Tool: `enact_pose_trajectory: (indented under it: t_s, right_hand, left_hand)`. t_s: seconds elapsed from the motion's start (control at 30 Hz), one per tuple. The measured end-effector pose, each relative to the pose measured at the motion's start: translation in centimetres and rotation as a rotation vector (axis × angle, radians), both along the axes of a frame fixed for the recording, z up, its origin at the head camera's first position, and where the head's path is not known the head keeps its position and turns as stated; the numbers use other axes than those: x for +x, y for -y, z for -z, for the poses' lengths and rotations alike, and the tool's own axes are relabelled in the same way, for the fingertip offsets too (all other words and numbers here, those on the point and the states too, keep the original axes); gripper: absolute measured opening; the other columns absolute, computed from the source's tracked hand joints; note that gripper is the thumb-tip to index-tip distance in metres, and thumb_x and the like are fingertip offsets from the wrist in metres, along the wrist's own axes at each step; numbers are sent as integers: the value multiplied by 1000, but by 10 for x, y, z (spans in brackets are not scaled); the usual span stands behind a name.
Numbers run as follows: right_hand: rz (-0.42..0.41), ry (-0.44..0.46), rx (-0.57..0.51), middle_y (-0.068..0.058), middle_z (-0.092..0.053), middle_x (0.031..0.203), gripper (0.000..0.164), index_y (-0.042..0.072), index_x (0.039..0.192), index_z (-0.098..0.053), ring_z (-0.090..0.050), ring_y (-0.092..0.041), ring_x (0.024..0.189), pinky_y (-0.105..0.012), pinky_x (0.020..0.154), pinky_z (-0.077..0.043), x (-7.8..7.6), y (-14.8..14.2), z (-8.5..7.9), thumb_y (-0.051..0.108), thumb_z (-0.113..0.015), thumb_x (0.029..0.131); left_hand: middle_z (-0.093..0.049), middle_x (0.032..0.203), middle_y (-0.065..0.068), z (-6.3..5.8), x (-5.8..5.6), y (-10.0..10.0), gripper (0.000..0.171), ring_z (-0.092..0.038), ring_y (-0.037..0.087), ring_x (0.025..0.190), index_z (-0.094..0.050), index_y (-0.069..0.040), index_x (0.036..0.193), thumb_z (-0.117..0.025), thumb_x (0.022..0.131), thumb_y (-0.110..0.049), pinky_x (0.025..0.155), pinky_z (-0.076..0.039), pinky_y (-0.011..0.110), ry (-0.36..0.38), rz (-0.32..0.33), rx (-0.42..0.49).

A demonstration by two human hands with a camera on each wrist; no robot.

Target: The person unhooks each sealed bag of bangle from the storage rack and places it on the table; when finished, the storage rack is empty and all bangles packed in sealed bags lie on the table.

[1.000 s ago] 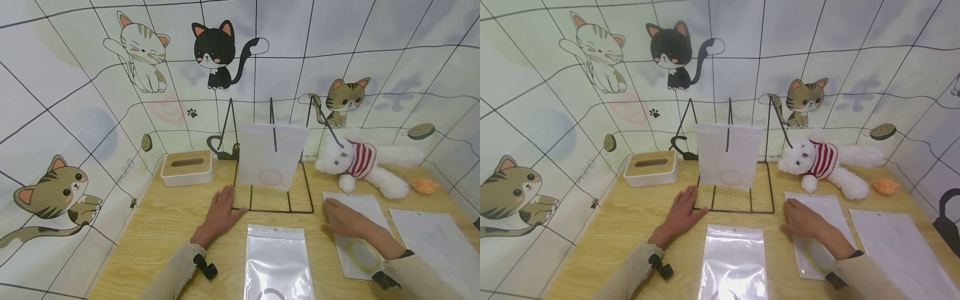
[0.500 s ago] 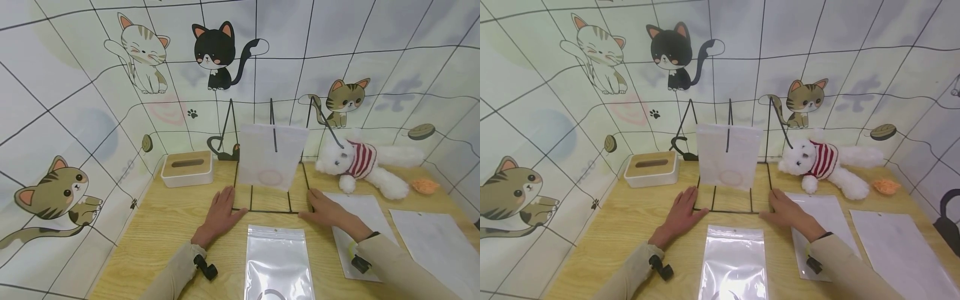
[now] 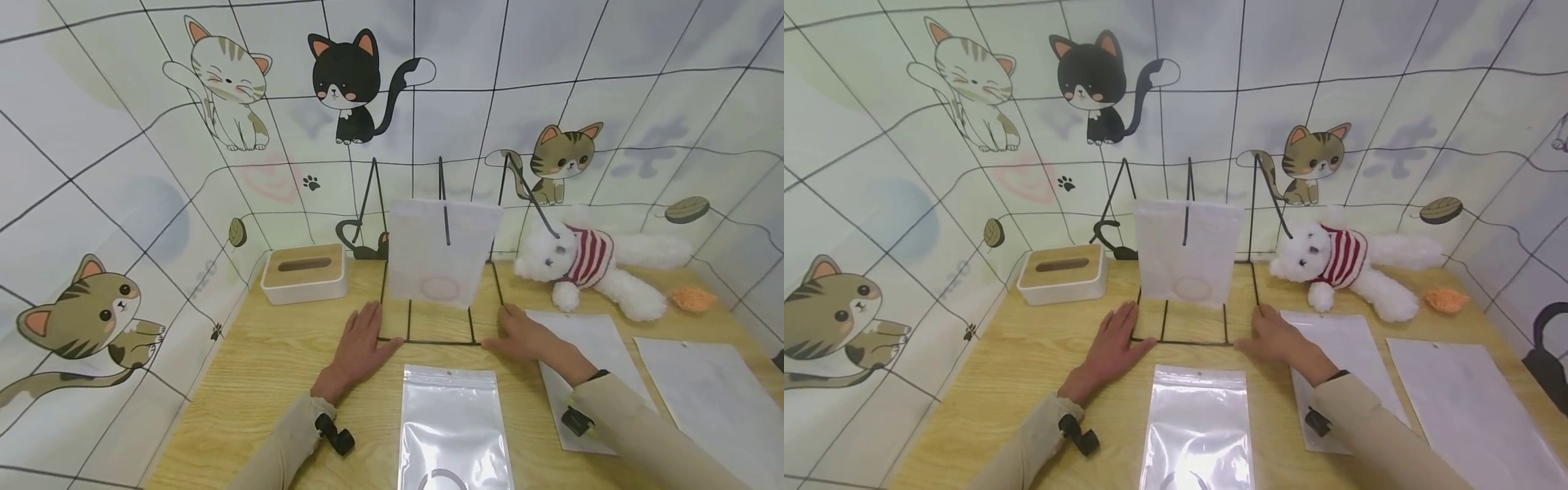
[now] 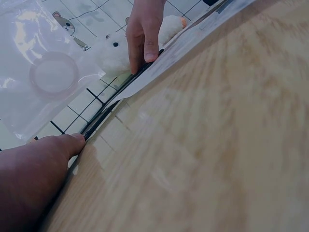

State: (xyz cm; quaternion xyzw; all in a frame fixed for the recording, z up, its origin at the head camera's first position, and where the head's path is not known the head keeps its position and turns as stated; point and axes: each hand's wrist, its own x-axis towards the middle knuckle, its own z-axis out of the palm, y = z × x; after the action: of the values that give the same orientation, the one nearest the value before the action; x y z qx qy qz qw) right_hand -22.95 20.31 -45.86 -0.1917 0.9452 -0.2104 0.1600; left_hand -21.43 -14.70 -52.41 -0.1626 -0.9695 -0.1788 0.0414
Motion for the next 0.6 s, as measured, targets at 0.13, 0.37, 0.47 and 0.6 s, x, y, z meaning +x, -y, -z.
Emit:
enact_pose_trajectory:
  t_s: [0.13, 0.37, 0.47, 0.6]
  right_hand:
    - [1, 11, 1, -49, -12, 151, 100, -26, 146, -14, -19, -60, 142, -65, 114, -27, -5, 1, 3, 46, -62, 96]
    - [3, 58, 16, -50, -8, 150, 101, -29, 144, -13, -15, -61, 142, -64, 116, -25, -6, 4, -2, 42, -65, 95]
    - [-7, 65, 16, -51, -8, 150, 101, -30, 143, -12, -15, -61, 142, -64, 116, -24, -5, 5, -6, 41, -66, 95]
    - [-17, 65, 2, -53, -8, 148, 101, -31, 142, -11, -14, -63, 141, -65, 115, -24, -5, 6, -10, 38, -67, 94]
  left_hand:
    - [-20, 166, 15, -1, 1, 1, 90, -15, 28, 155, -18, 0, 158, -42, 99, -63, 127, -9, 46, 2, -3, 4]
    - [-23, 165, 16, -1, 5, 1, 88, -18, 29, 154, -22, 1, 157, -45, 99, -61, 126, -11, 46, 1, -10, 50]
    - [-26, 164, 16, 0, 3, 1, 85, -22, 30, 153, -25, 0, 157, -47, 99, -58, 126, -14, 47, -4, -27, 113]
    - [-34, 160, 18, -1, -4, 1, 77, -31, 35, 149, -31, 0, 155, -49, 101, -52, 123, -23, 50, -35, -49, 231]
